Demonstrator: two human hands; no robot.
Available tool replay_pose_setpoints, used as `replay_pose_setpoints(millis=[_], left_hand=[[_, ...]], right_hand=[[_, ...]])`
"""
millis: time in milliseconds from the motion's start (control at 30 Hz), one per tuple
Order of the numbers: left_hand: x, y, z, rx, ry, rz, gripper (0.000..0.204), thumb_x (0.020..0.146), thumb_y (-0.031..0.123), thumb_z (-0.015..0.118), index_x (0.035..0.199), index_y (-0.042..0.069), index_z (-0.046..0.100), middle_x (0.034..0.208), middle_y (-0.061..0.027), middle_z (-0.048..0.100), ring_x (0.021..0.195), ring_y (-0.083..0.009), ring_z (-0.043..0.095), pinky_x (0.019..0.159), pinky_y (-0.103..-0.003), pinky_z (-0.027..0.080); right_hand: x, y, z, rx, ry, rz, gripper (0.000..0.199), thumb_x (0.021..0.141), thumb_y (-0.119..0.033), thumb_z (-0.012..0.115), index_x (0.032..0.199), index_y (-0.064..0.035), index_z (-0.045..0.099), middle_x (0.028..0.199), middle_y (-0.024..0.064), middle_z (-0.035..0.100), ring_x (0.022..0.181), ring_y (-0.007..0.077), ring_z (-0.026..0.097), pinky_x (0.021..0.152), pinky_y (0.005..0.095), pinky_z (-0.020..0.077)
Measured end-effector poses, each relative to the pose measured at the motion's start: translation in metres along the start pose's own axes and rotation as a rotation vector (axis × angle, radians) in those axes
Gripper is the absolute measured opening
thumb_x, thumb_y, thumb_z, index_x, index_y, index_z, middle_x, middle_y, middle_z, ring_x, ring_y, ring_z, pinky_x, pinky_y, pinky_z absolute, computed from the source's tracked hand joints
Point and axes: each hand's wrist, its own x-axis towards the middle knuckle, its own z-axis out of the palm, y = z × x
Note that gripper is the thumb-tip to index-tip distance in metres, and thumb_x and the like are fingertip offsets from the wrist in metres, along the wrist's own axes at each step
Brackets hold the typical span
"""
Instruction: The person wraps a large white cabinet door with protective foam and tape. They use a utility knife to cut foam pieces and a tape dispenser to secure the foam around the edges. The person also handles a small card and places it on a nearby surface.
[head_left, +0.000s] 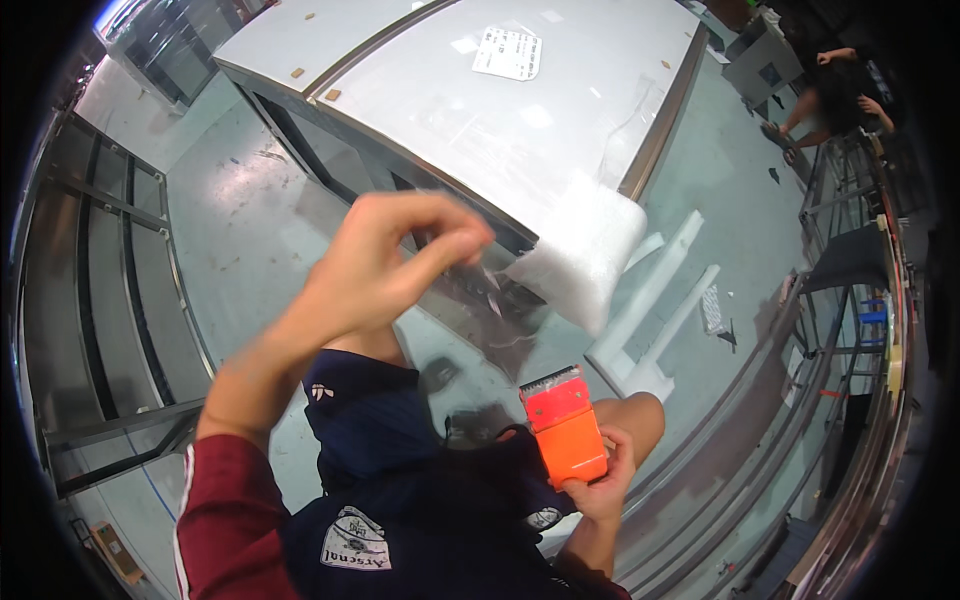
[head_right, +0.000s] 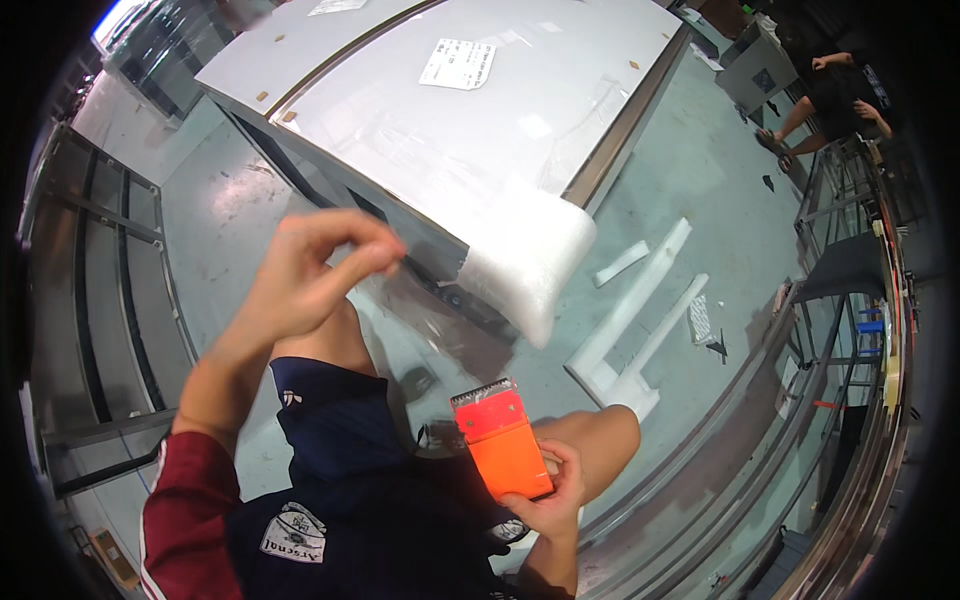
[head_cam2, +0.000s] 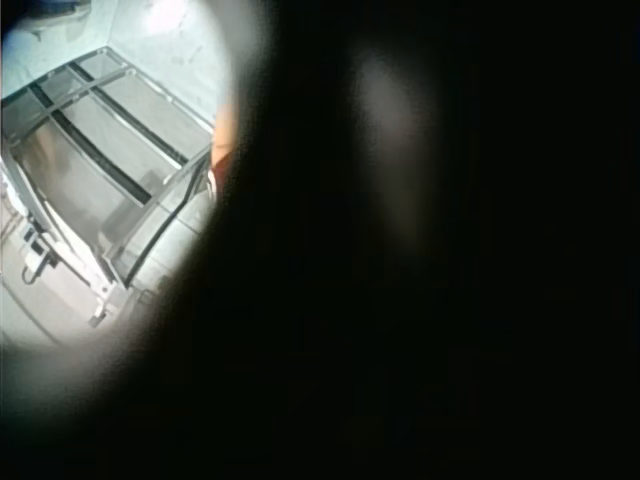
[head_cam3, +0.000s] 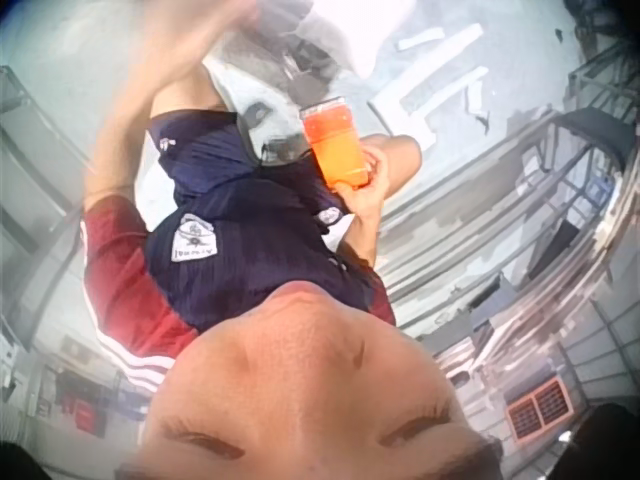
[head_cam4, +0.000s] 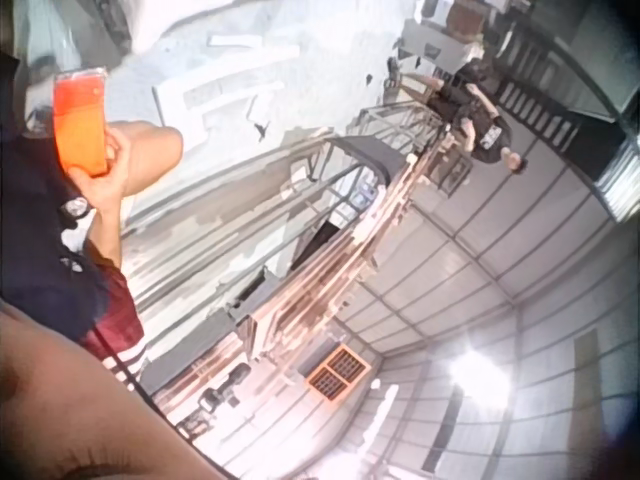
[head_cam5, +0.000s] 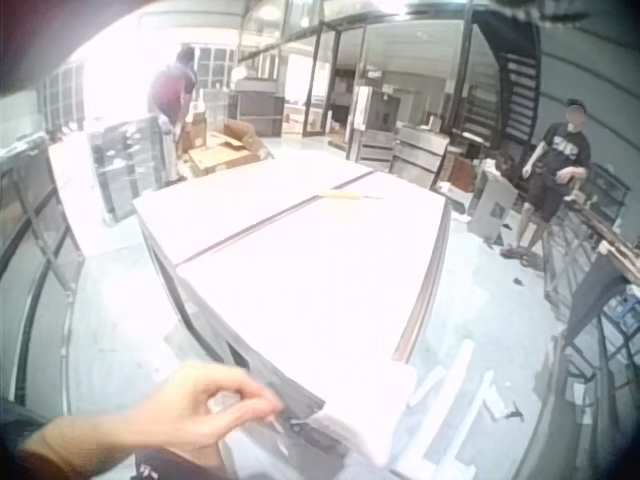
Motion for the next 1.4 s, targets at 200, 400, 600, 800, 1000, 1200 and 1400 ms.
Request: replay_pose_setpoints(millis=[200, 400, 600, 800, 1000, 1200, 1400], left_hand=[[0.124, 0.010, 0.017, 0.308, -0.083, 0.304, 0.020, 0.097, 0.014, 0.064, 0.102, -0.003, 0.073, 0.090, -0.0102, 0.073, 0.085, -0.0173, 0.069, 0.081, -0.031, 0.054], [0.188, -0.014, 0.064, 0.489, -0.131, 0.393, 0.019, 0.093, 0.014, 0.066, 0.100, -0.001, 0.075, 0.093, -0.0168, 0.076, 0.088, -0.0291, 0.071, 0.082, -0.039, 0.056], [0.189, -0.029, 0.074, 0.766, 0.072, 0.656, 0.015, 0.092, 0.014, 0.068, 0.097, 0.003, 0.076, 0.090, -0.0127, 0.076, 0.087, -0.0339, 0.069, 0.081, -0.042, 0.055], [0.221, -0.004, 0.045, 0.554, 0.017, 0.220, 0.042, 0.098, 0.030, 0.062, 0.131, 0.003, 0.061, 0.136, -0.0250, 0.059, 0.127, -0.0410, 0.054, 0.104, -0.050, 0.043], [0.251, -0.044, 0.047, 1.038, 0.176, 0.476, 0.019, 0.094, 0.018, 0.066, 0.099, 0.001, 0.072, 0.096, -0.0117, 0.076, 0.095, -0.0322, 0.069, 0.086, -0.042, 0.053], [0.278, -0.113, 0.053, 1.022, 0.259, 0.516, 0.055, 0.096, 0.022, 0.054, 0.141, -0.009, 0.046, 0.142, -0.0336, 0.047, 0.133, -0.0507, 0.043, 0.113, -0.060, 0.032], [0.297, -0.140, 0.043, 1.351, 0.146, 0.474, 0.062, 0.101, 0.033, 0.047, 0.147, -0.008, 0.039, 0.146, -0.0344, 0.043, 0.138, -0.0510, 0.039, 0.117, -0.060, 0.029]], right_hand=[[0.022, -0.032, 0.068, 0.131, 0.209, -0.103, 0.078, 0.089, -0.023, 0.082, 0.141, -0.0017, 0.028, 0.108, 0.0203, 0.068, 0.081, 0.0220, 0.071, 0.070, 0.0336, 0.0612], [0.058, -0.077, 0.093, 0.082, 0.359, -0.177, 0.065, 0.097, -0.018, 0.070, 0.143, -0.0031, 0.025, 0.107, 0.0205, 0.067, 0.077, 0.0225, 0.070, 0.064, 0.0333, 0.0612], [0.073, -0.090, 0.092, 0.113, 0.347, -0.133, 0.063, 0.099, -0.017, 0.066, 0.144, -0.0015, 0.025, 0.109, 0.0188, 0.067, 0.078, 0.0227, 0.071, 0.063, 0.0344, 0.0614], [0.098, -0.121, 0.092, -0.013, 0.396, -0.319, 0.061, 0.099, -0.020, 0.067, 0.142, 0.0042, 0.031, 0.112, 0.0172, 0.068, 0.087, 0.0211, 0.070, 0.072, 0.0318, 0.0591], [0.167, -0.145, 0.085, -0.016, 0.176, -0.085, 0.047, 0.104, -0.022, 0.061, 0.136, 0.0045, 0.040, 0.105, 0.0161, 0.070, 0.086, 0.0197, 0.071, 0.067, 0.0312, 0.0586], [0.166, -0.147, 0.081, 0.060, 0.140, 0.019, 0.047, 0.104, -0.020, 0.061, 0.136, 0.0046, 0.037, 0.101, 0.0184, 0.069, 0.073, 0.0186, 0.070, 0.061, 0.0321, 0.0595], [0.050, -0.091, 0.078, 0.092, 0.195, 0.060, 0.056, 0.101, -0.004, 0.054, 0.144, 0.0023, 0.020, 0.115, 0.0245, 0.065, 0.085, 0.0246, 0.073, 0.073, 0.0345, 0.0595]])
